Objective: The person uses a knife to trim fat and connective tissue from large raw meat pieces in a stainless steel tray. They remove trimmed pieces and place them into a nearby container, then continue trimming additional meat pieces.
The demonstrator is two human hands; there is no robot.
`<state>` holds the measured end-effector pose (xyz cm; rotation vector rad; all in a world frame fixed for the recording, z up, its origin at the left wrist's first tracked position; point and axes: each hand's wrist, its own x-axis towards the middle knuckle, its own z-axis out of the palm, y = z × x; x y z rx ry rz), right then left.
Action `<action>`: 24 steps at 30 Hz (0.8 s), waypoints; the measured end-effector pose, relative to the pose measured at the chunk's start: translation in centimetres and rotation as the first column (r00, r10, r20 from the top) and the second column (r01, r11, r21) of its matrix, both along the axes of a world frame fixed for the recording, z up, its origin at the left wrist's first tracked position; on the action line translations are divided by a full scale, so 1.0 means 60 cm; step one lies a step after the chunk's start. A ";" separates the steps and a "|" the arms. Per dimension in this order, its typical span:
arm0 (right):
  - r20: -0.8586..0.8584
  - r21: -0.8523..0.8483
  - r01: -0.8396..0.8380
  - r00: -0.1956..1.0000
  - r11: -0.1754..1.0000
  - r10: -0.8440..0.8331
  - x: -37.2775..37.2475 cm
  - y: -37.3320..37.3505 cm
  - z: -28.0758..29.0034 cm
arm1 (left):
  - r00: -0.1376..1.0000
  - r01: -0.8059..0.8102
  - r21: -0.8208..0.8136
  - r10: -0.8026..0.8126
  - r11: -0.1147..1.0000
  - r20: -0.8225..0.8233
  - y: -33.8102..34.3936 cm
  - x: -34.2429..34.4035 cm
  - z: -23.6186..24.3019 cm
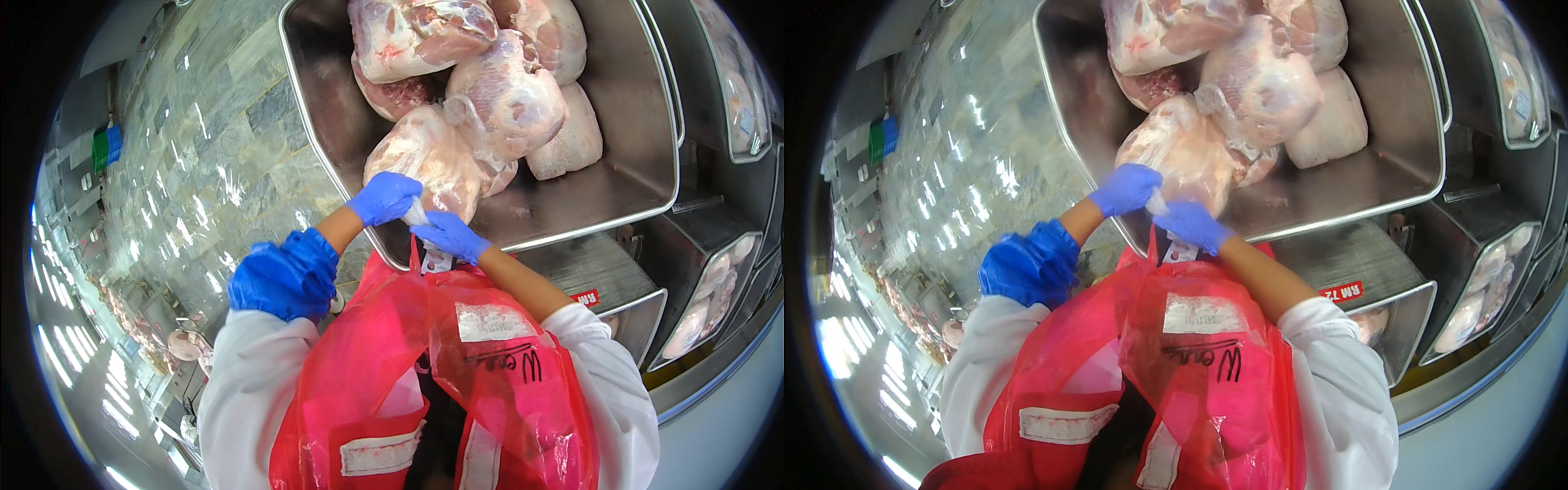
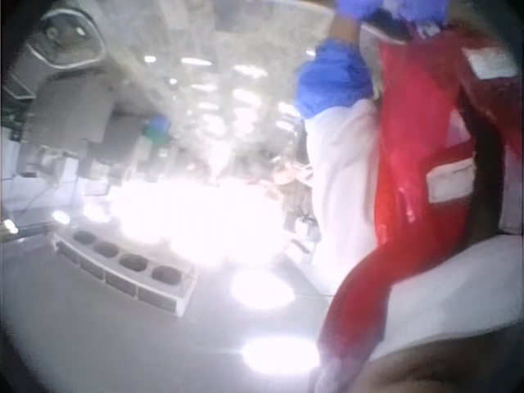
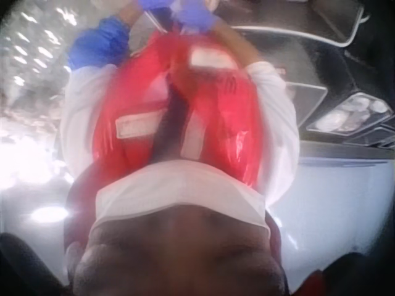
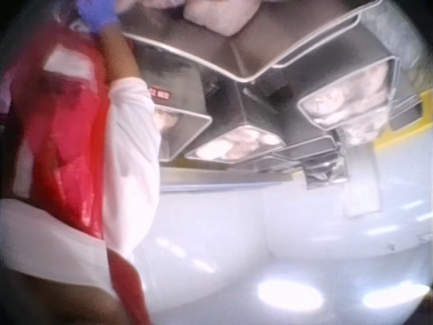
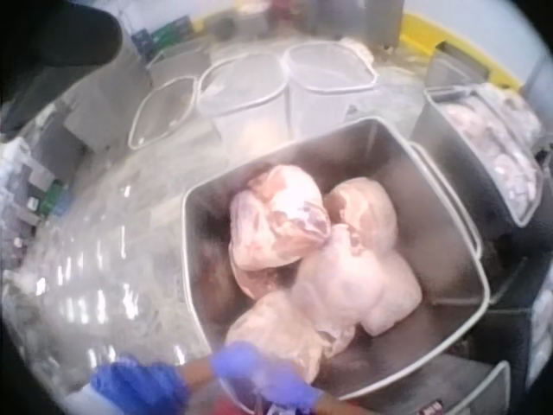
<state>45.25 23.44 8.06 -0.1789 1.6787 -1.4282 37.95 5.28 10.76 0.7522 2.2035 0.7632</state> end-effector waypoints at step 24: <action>-0.623 0.138 0.040 0.780 0.990 0.055 -0.022 -0.070 0.013 | 0.266 -0.933 0.352 0.520 -0.071 0.812 -0.012 0.036 0.268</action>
